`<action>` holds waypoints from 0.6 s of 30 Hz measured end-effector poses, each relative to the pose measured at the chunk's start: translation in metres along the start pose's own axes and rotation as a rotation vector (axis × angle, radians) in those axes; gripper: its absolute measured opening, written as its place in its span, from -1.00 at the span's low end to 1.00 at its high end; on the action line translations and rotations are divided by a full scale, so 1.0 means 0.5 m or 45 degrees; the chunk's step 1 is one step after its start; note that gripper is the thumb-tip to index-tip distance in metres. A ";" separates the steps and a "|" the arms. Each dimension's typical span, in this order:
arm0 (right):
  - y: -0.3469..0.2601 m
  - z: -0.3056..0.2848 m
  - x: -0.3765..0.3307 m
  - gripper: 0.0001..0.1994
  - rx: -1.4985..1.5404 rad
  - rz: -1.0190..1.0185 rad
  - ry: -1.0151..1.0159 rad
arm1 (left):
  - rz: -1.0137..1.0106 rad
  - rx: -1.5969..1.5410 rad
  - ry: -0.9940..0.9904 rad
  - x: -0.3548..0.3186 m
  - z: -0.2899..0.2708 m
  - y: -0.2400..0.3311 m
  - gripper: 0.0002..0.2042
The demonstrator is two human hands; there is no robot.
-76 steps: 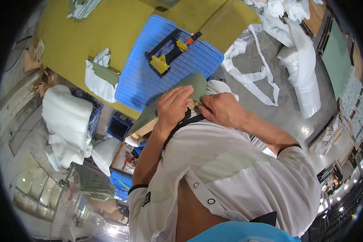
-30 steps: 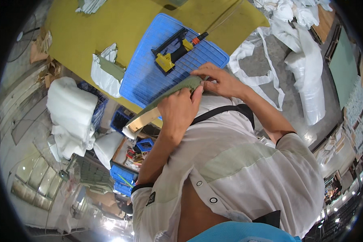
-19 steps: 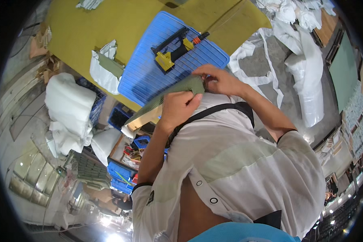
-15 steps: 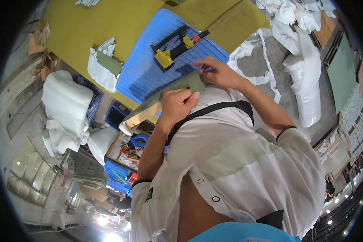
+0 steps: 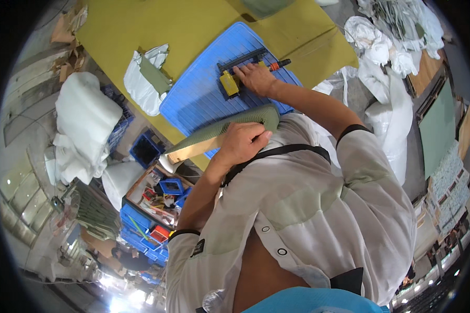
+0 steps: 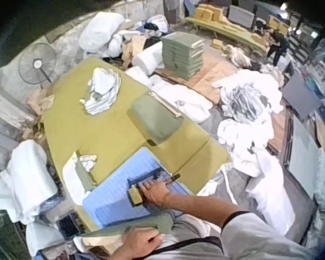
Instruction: Fitting green fabric covers onto foam pads and securing them to wooden bases using a pneumatic stapler.
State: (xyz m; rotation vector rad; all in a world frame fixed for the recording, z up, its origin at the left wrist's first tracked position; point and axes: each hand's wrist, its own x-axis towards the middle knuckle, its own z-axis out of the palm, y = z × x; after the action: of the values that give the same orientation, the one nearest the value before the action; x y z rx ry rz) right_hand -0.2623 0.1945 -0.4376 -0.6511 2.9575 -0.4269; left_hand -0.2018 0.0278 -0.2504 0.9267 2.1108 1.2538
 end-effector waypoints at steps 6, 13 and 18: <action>0.014 -0.068 0.002 -0.44 0.327 0.136 -0.256 | 0.013 -0.021 -0.010 -0.003 -0.011 -0.002 -0.68; 0.017 -0.391 -0.242 -0.66 1.041 0.634 -0.335 | 0.035 -0.044 0.138 -0.003 -0.002 -0.006 -0.69; -0.054 -0.492 -0.357 -0.62 1.123 0.686 -0.425 | 0.098 0.004 0.127 -0.008 0.006 -0.004 -0.74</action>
State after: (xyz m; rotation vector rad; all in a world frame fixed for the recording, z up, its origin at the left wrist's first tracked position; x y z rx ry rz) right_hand -0.1243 0.3082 -0.1902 0.1608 2.1528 -1.2660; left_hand -0.1979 0.0258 -0.2533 0.9738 2.1722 1.3616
